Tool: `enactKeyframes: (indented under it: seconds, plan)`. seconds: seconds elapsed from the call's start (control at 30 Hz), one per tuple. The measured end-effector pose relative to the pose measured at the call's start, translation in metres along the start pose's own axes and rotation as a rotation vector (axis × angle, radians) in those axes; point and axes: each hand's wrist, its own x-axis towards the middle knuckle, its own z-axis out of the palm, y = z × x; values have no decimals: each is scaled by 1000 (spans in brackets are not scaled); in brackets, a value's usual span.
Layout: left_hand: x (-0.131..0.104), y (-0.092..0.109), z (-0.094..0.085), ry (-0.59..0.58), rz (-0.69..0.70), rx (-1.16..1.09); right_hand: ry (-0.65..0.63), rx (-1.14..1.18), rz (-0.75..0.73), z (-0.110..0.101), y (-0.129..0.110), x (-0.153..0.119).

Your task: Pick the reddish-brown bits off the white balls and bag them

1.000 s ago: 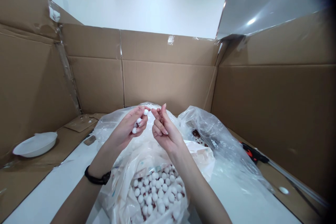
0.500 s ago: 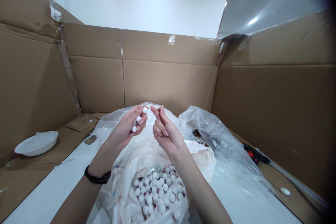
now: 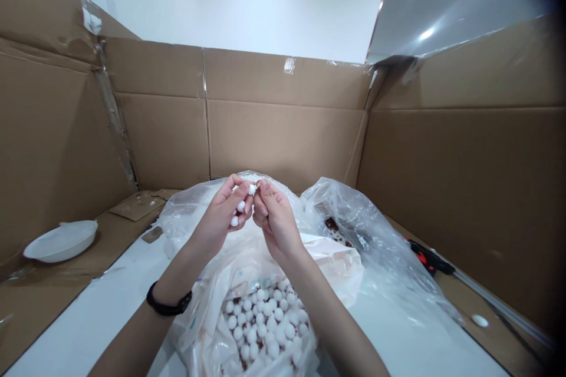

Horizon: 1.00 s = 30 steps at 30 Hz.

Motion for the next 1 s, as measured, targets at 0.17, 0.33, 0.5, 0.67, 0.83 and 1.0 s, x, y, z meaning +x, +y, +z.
enactKeyframes:
  seconds: [0.17, 0.33, 0.5, 0.67, 0.83, 1.0]
  plan:
    - [-4, 2, 5, 37, 39, 93, 30, -30, -57, 0, 1, -2]
    - [-6, 2, 9, 72, 94, 168, 23, -17, -52, 1, 3, -1]
    - [-5, 0, 8, 54, 115, 212, 9, -5, -47, -1, 6, 1]
    - [-4, 3, 4, -12, 124, 223, -9, -2, -38, -2, 6, 1]
    - [-3, 2, 5, 6, 117, 230, -62, 13, 65, -3, -1, 1]
    - [-6, 10, 0, 109, 135, 277, 65, 435, 305, -15, -16, 11]
